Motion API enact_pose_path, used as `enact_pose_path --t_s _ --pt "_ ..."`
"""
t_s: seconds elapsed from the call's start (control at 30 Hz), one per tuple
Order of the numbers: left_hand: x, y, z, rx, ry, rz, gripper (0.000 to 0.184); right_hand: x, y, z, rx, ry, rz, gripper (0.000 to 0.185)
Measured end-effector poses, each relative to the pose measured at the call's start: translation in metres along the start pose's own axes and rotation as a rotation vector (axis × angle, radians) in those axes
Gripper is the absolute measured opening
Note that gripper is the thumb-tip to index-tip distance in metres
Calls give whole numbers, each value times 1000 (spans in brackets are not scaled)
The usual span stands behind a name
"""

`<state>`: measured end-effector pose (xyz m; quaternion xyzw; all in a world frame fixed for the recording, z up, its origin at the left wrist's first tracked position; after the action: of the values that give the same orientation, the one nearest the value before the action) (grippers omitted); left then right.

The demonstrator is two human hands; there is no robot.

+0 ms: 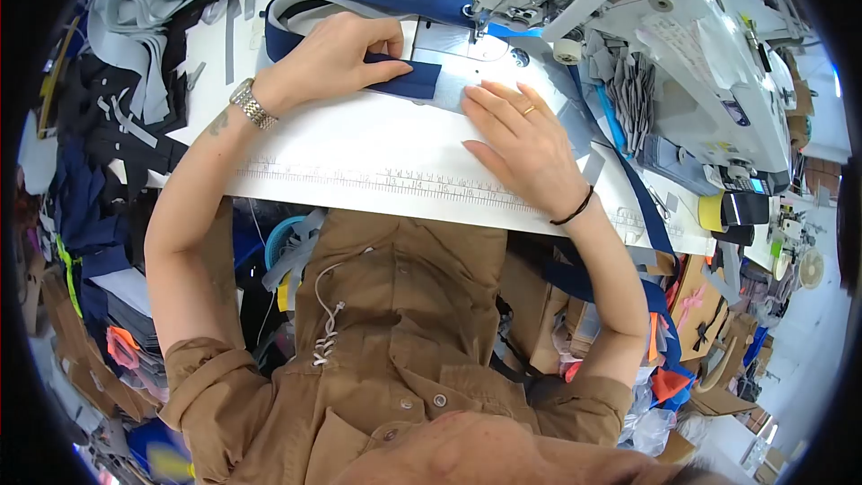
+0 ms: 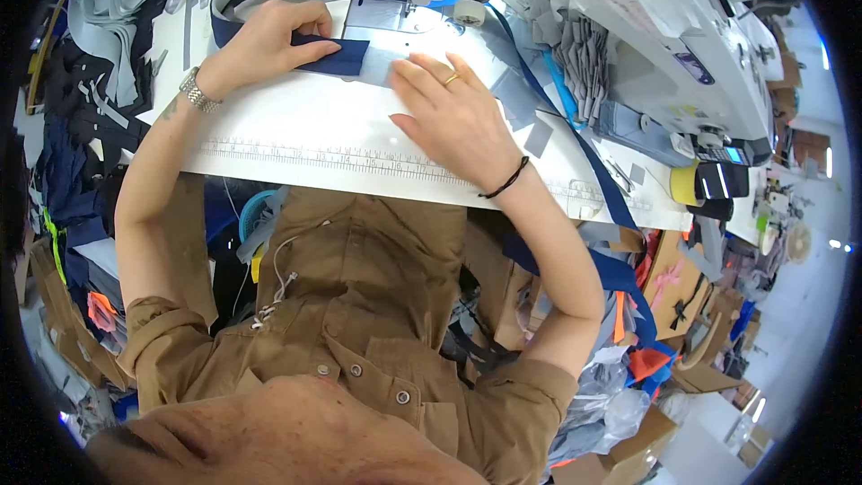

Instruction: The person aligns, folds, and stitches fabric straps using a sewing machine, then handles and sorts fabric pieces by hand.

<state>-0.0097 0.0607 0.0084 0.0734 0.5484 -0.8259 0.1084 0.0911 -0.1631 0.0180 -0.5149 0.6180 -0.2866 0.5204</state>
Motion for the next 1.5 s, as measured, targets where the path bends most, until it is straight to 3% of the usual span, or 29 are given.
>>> enact_pose_path --t_s 0.17,0.3,0.4,0.57,0.97,1.07,1.27,1.37,1.5 --pt "-7 -25 13 -70 -89 -11 19 -11 -1 13 -102 -27 16 40" --pt "-26 -25 45 44 22 -15 18 -17 7 24 -142 -45 42 34" --pt "-36 13 25 -115 60 -35 19 -17 3 24 -97 -38 85 29" --pt "-32 18 12 137 -109 -70 22 -10 4 30 -128 -15 153 30" --pt "-27 13 23 16 -103 -57 19 -10 7 31 -108 -19 159 31" --pt "-27 14 24 -5 -72 -24 19 -8 3 33 -88 -43 258 34" --pt "-22 14 28 -77 -52 11 20 -14 5 30 -53 -31 112 37" --pt "-11 9 52 -419 356 238 25 -14 5 28 -33 -34 118 36" --pt "7 20 63 -473 449 84 37 -13 6 25 11 -28 105 37"
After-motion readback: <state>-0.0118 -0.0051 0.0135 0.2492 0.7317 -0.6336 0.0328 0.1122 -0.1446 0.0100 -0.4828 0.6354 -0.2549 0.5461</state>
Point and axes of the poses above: each hand's wrist, its own x-axis away from the middle knuckle, its own y-axis out of the palm, z = x × y, the point moved 4 cm from there along -x, towards the middle knuckle, and after that the axes turned 11 degrees about -x, right-handed, at the moved point
